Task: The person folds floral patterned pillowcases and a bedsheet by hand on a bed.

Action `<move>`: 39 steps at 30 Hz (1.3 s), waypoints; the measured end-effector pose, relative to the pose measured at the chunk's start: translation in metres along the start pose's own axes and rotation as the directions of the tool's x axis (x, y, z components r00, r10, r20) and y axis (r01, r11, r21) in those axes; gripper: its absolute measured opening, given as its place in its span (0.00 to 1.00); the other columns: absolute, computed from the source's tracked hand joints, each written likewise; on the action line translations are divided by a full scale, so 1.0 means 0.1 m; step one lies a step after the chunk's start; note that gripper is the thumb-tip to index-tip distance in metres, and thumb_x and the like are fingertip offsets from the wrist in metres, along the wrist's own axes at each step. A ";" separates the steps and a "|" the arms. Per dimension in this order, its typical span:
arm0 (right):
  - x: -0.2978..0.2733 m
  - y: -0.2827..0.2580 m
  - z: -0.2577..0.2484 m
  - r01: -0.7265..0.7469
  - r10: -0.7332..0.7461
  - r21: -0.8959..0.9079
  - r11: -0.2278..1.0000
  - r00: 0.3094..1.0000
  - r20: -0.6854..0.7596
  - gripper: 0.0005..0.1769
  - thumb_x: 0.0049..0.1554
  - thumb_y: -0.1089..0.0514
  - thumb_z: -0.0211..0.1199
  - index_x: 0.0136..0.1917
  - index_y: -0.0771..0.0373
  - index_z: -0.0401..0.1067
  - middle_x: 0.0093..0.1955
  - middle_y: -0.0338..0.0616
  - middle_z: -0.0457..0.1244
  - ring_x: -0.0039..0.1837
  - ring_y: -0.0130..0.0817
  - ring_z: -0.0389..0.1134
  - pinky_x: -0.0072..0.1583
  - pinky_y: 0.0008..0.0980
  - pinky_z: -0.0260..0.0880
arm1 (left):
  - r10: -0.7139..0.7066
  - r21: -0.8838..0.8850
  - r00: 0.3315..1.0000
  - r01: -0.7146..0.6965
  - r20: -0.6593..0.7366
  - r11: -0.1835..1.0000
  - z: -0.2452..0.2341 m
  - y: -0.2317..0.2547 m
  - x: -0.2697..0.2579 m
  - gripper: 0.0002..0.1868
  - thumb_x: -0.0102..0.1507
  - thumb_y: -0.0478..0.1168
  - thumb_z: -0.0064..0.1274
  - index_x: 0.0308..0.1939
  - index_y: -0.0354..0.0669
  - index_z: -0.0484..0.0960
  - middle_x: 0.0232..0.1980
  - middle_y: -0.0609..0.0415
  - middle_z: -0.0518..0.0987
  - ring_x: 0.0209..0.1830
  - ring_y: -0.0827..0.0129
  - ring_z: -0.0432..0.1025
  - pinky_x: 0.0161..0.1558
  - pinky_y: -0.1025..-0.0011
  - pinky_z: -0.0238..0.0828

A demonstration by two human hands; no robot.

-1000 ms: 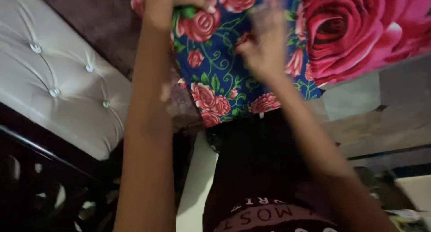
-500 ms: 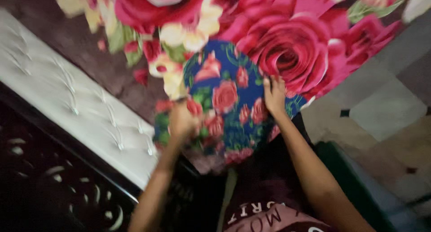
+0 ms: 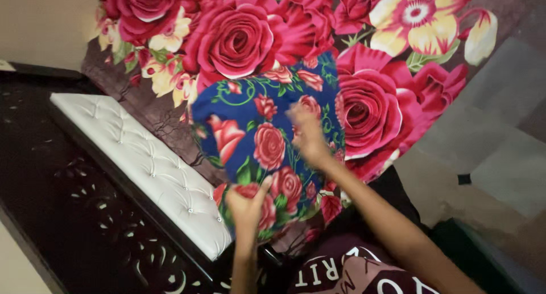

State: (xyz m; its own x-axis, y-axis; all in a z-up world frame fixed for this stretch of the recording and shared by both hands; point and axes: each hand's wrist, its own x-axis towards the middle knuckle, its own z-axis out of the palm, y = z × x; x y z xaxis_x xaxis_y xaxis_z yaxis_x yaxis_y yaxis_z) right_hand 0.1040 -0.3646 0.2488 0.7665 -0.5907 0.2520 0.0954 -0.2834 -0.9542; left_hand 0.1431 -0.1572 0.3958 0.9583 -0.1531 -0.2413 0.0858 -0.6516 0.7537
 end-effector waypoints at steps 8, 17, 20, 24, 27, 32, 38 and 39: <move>-0.56 0.26 0.21 -0.083 0.082 0.085 0.993 0.996 0.018 0.38 0.66 0.49 0.50 0.81 0.71 0.47 0.82 0.66 0.46 0.82 0.61 0.47 0.78 0.51 0.43 | -0.024 -0.023 1.000 0.023 -0.021 0.999 0.61 -0.61 0.37 0.20 0.54 0.50 0.73 0.31 0.37 0.84 0.26 0.50 0.83 0.24 0.68 0.76 0.33 0.70 0.74; -0.65 0.69 -0.34 -0.574 0.626 -0.506 0.644 0.776 -0.084 0.43 0.65 0.34 0.49 0.81 0.66 0.50 0.84 0.66 0.35 0.84 0.61 0.36 0.76 0.55 0.40 | -0.058 0.329 0.994 0.085 -0.091 0.940 0.86 0.11 0.22 0.39 0.46 0.65 0.71 0.48 0.41 0.80 0.42 0.41 0.84 0.45 0.46 0.79 0.47 0.53 0.74; -0.31 0.41 -0.18 -0.190 0.177 -0.134 0.973 0.978 -0.108 0.42 0.69 0.34 0.43 0.82 0.68 0.50 0.86 0.64 0.37 0.87 0.59 0.36 0.81 0.50 0.38 | 0.097 0.330 0.988 -0.052 -0.122 0.943 0.88 0.10 0.17 0.38 0.47 0.65 0.71 0.46 0.39 0.78 0.46 0.41 0.81 0.46 0.46 0.77 0.48 0.53 0.73; 0.26 0.19 0.17 0.119 -0.135 0.126 0.985 0.983 0.127 0.45 0.68 0.29 0.34 0.84 0.64 0.49 0.88 0.56 0.41 0.89 0.51 0.38 0.84 0.49 0.32 | 0.068 0.389 0.991 -0.019 -0.113 0.921 0.90 0.07 0.16 0.37 0.47 0.63 0.69 0.46 0.39 0.77 0.46 0.41 0.80 0.46 0.45 0.76 0.47 0.52 0.72; 0.46 0.76 0.35 -0.088 0.108 -0.072 0.994 0.923 0.370 0.43 0.63 0.32 0.38 0.83 0.56 0.50 0.84 0.51 0.46 0.86 0.47 0.42 0.82 0.51 0.32 | 0.061 0.423 0.992 -0.011 -0.106 0.906 0.94 0.04 0.25 0.38 0.47 0.64 0.69 0.47 0.38 0.78 0.46 0.38 0.81 0.47 0.42 0.77 0.47 0.49 0.72; 0.58 1.65 0.24 -0.387 0.576 -0.524 0.759 0.775 0.262 0.42 0.64 0.35 0.47 0.82 0.61 0.51 0.80 0.61 0.48 0.81 0.54 0.48 0.79 0.45 0.41 | -0.117 0.353 0.992 0.125 -0.044 0.927 0.73 -0.08 0.34 0.38 0.47 0.68 0.65 0.47 0.43 0.81 0.41 0.39 0.85 0.44 0.45 0.80 0.45 0.51 0.75; 0.56 1.16 0.70 -0.229 0.067 0.559 0.797 0.953 0.295 0.39 0.68 0.41 0.49 0.81 0.69 0.51 0.83 0.64 0.48 0.85 0.55 0.46 0.83 0.42 0.41 | -0.035 0.302 0.996 0.060 -0.087 0.951 0.77 -0.05 0.26 0.35 0.48 0.67 0.67 0.42 0.42 0.81 0.38 0.43 0.85 0.39 0.45 0.80 0.41 0.51 0.75; 0.46 1.20 0.72 -0.272 0.060 0.592 0.759 0.934 0.353 0.40 0.68 0.39 0.48 0.81 0.70 0.51 0.83 0.64 0.48 0.85 0.55 0.46 0.83 0.43 0.41 | -0.005 0.303 0.995 0.035 -0.098 0.952 0.76 -0.06 0.25 0.36 0.48 0.66 0.68 0.43 0.41 0.80 0.37 0.43 0.84 0.38 0.44 0.80 0.40 0.50 0.74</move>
State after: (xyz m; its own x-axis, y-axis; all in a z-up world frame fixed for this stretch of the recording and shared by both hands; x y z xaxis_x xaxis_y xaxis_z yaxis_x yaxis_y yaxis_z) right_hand 0.1967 -0.3713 0.1345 0.9457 -0.3014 0.1216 0.2394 0.3930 -0.8879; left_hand 0.1453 -0.2135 0.3390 0.9800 -0.0759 -0.1841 0.0326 -0.8508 0.5245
